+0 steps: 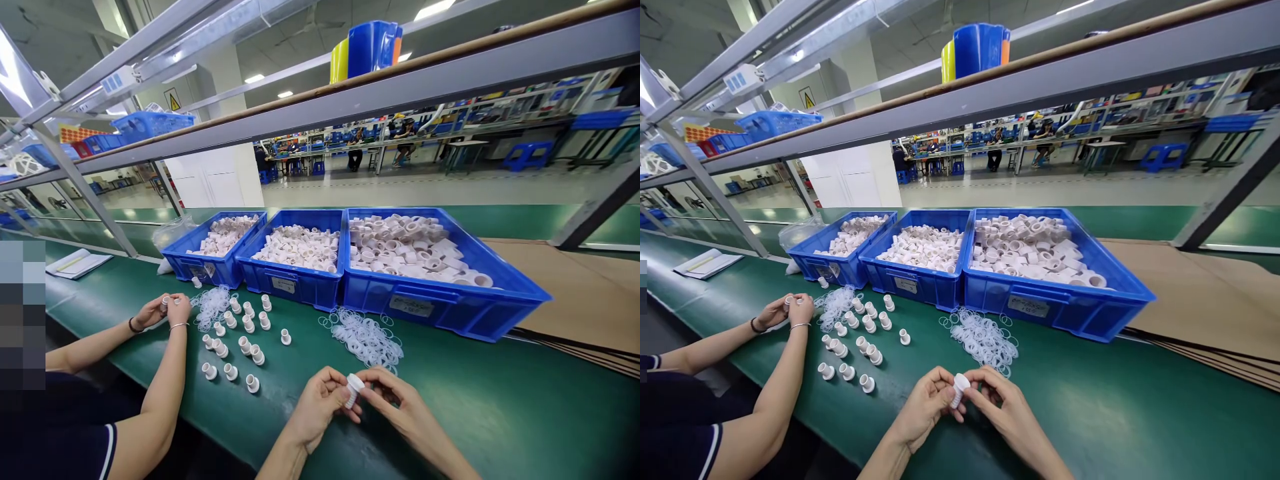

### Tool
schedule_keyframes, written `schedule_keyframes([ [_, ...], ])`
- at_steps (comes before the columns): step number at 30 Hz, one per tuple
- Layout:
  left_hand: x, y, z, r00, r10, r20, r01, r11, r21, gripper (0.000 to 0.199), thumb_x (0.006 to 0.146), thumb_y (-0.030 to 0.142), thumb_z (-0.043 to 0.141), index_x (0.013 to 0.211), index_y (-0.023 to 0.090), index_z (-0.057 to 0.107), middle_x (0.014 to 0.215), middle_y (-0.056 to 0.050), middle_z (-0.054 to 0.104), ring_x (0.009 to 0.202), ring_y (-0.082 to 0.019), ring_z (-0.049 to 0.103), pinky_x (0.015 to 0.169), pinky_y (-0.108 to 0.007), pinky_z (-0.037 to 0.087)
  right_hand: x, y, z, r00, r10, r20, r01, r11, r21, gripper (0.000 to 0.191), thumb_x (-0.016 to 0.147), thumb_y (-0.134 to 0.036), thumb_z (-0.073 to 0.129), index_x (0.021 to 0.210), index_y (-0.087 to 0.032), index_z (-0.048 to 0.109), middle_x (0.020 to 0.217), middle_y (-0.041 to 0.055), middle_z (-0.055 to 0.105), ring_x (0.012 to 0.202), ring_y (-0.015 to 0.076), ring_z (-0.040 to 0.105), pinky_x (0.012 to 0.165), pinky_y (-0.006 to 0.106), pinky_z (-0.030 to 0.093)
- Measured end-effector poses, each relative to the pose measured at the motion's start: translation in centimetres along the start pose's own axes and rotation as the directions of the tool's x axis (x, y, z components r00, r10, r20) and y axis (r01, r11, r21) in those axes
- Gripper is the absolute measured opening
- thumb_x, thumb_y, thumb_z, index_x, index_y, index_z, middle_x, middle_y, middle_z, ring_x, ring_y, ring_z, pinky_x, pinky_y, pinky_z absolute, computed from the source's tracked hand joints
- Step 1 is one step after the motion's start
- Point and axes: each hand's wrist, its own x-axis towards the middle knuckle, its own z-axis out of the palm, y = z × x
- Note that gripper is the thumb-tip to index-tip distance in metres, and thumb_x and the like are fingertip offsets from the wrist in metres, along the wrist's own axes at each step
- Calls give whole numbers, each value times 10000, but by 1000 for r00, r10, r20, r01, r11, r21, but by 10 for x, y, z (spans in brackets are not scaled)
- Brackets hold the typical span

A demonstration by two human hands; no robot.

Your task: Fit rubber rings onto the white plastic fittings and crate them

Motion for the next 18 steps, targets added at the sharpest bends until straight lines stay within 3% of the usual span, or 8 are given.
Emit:
schedule_keyframes([
  [4, -2, 10, -1, 988, -101, 118, 115, 987, -114, 425, 765, 477, 753, 905, 141, 535, 765, -78, 676, 612, -112, 612, 557, -211, 481, 1, 2, -2, 999, -23, 26, 22, 999, 28, 340, 955, -535, 520, 908, -247, 694, 843, 17, 614, 774, 181, 563, 697, 272, 444],
  [5, 0, 23, -3, 985, -98, 144, 104, 994, -34, 406, 787, 479, 725, 916, 142, 538, 782, -88, 682, 622, -121, 619, 563, -221, 488, 2, 4, -3, 1000, -19, 14, 19, 1000, 12, 348, 952, -541, 518, 897, -245, 692, 841, 20, 625, 776, 185, 569, 696, 271, 448],
  [7, 10, 60, -9, 992, -8, 126, -40, 926, 376, 343, 865, 465, 621, 989, 152, 553, 881, -100, 699, 708, -150, 649, 624, -256, 526, 4, 11, -7, 998, 6, -63, -8, 1000, -23, 357, 934, -563, 526, 911, -244, 687, 866, 27, 657, 784, 192, 589, 687, 266, 456],
  [8, 18, 82, -14, 991, 76, 106, -126, 770, 626, 296, 907, 430, 561, 1039, 165, 559, 974, -100, 698, 803, -167, 663, 697, -281, 546, 6, 14, -10, 992, 22, -123, -27, 999, -35, 366, 919, -578, 535, 926, -243, 682, 889, 32, 673, 796, 197, 602, 685, 262, 464],
  [9, 28, 104, -20, 980, 180, 81, -160, 487, 858, 269, 945, 406, 493, 1086, 189, 564, 1049, -85, 687, 897, -174, 658, 780, -300, 548, 7, 18, -13, 982, 39, -184, -48, 998, -44, 380, 905, -594, 540, 941, -242, 677, 915, 36, 686, 812, 203, 615, 683, 258, 471],
  [11, 51, 139, -36, 961, 275, 34, -87, 184, 979, 211, 955, 279, 462, 1087, 188, 599, 1152, -98, 644, 1089, -218, 599, 976, -388, 482, 8, 24, -22, 955, 62, -290, -91, 992, -86, 402, 886, -618, 535, 955, -244, 666, 933, 37, 699, 806, 205, 633, 662, 250, 479],
  [14, 85, 158, -62, 973, 228, -44, 52, -27, 998, 152, 911, 156, 515, 988, 138, 645, 1142, -115, 638, 1159, -255, 567, 1043, -490, 432, 8, 29, -32, 931, 42, -363, -140, 959, -248, 398, 889, -621, 499, 953, -260, 652, 812, 14, 688, 673, 183, 615, 594, 249, 468],
  [18, 106, 145, -81, 987, 106, -121, 143, -226, 964, 132, 889, 264, 635, 931, 140, 658, 1034, -56, 681, 1023, -206, 635, 951, -458, 516, 8, 35, -34, 940, 6, -340, -175, 867, -467, 365, 928, -569, 404, 947, -284, 631, 732, -5, 657, 547, 167, 588, 480, 245, 428],
])
